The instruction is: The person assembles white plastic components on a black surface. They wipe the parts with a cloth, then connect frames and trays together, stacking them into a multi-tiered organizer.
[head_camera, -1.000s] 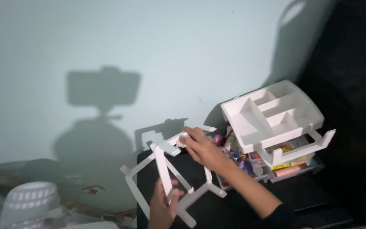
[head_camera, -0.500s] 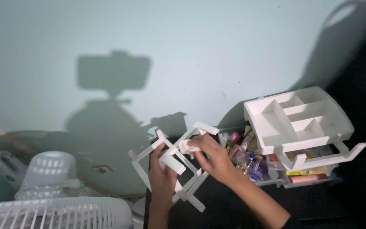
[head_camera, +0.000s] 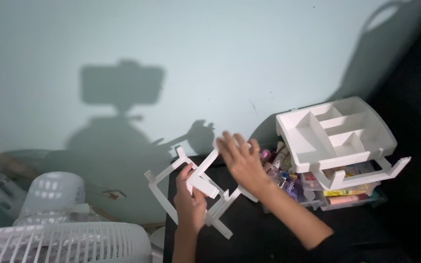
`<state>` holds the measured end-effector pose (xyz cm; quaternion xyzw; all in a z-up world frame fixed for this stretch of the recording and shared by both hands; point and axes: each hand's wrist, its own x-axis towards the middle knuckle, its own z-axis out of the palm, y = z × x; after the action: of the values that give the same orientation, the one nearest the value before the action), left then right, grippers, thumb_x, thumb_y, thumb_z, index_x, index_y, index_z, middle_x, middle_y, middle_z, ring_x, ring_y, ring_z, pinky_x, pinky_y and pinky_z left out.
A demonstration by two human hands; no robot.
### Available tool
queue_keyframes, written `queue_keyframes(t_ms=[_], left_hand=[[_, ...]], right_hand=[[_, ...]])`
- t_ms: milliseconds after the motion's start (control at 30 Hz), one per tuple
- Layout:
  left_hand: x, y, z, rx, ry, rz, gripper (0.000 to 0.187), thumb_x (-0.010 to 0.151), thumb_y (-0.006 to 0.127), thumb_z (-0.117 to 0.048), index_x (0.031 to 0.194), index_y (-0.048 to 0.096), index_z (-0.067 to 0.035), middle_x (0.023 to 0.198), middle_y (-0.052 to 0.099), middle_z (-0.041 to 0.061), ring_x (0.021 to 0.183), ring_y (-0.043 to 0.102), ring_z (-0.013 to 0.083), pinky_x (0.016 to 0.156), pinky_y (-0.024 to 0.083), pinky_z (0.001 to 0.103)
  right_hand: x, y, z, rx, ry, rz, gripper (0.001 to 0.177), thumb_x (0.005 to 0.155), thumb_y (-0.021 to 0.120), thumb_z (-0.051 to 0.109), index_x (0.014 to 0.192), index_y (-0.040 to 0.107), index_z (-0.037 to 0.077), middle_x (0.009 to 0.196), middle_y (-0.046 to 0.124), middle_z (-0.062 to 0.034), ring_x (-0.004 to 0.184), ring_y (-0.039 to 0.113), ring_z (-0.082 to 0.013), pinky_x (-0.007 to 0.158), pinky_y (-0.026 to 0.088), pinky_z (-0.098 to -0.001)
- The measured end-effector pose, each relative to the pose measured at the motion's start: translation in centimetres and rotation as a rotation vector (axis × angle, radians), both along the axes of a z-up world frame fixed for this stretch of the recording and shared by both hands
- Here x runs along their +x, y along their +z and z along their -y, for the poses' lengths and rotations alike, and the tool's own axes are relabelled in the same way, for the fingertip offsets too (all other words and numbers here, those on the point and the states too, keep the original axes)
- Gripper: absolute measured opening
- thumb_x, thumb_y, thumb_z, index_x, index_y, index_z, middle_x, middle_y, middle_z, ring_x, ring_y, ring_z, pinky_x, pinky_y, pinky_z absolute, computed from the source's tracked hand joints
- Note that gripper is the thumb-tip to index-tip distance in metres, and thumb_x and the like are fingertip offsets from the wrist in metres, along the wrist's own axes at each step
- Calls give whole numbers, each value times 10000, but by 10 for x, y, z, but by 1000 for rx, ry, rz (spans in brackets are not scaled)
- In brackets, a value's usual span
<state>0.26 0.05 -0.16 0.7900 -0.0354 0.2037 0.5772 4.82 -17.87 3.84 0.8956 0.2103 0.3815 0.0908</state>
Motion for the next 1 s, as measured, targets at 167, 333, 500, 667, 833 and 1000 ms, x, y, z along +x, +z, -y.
queue_keyframes(t_ms=[167,333,500,667,833,1000], left_hand=[[5,-6,0,-63,19,-123,389,952,498,14,1322,541,-96,971,752,137,737,745,180,653,590,314],[9,-8,2,-28,57,23,303,946,561,-29,1247,551,-62,1035,730,138,818,757,176,689,603,316],[9,-5,1,-16,70,47,279,947,601,-64,1222,556,-50,1042,719,147,841,746,186,711,588,325],[20,-10,-6,-10,129,16,263,952,559,-21,1211,589,-58,984,710,157,811,717,220,728,568,340],[25,-19,-12,70,119,86,286,928,555,5,1206,579,-56,981,697,172,794,706,229,723,556,344],[35,-23,-16,87,108,-28,303,932,546,3,1226,554,-72,933,698,163,724,700,236,684,553,357]], right_hand=[[-2,-14,-7,251,189,-2,745,679,661,-145,1389,605,74,1280,582,-124,1149,543,-301,961,407,-497],[-30,-37,-40,701,631,49,500,805,787,-21,1288,657,-28,1116,617,-106,1025,592,-283,903,449,-402],[-33,-48,-48,763,642,73,472,782,770,-45,1244,670,-27,1144,635,-152,1044,605,-315,892,511,-418],[-4,-54,-37,684,581,92,494,761,747,-80,1245,665,-22,1163,633,-164,1047,596,-354,905,493,-456],[23,-52,-12,775,355,115,487,742,695,-150,1218,671,-50,1166,654,-194,1030,567,-380,898,488,-463],[33,-53,-3,830,329,-3,429,753,692,-158,1166,688,-44,1091,664,-193,999,557,-388,869,492,-423]])
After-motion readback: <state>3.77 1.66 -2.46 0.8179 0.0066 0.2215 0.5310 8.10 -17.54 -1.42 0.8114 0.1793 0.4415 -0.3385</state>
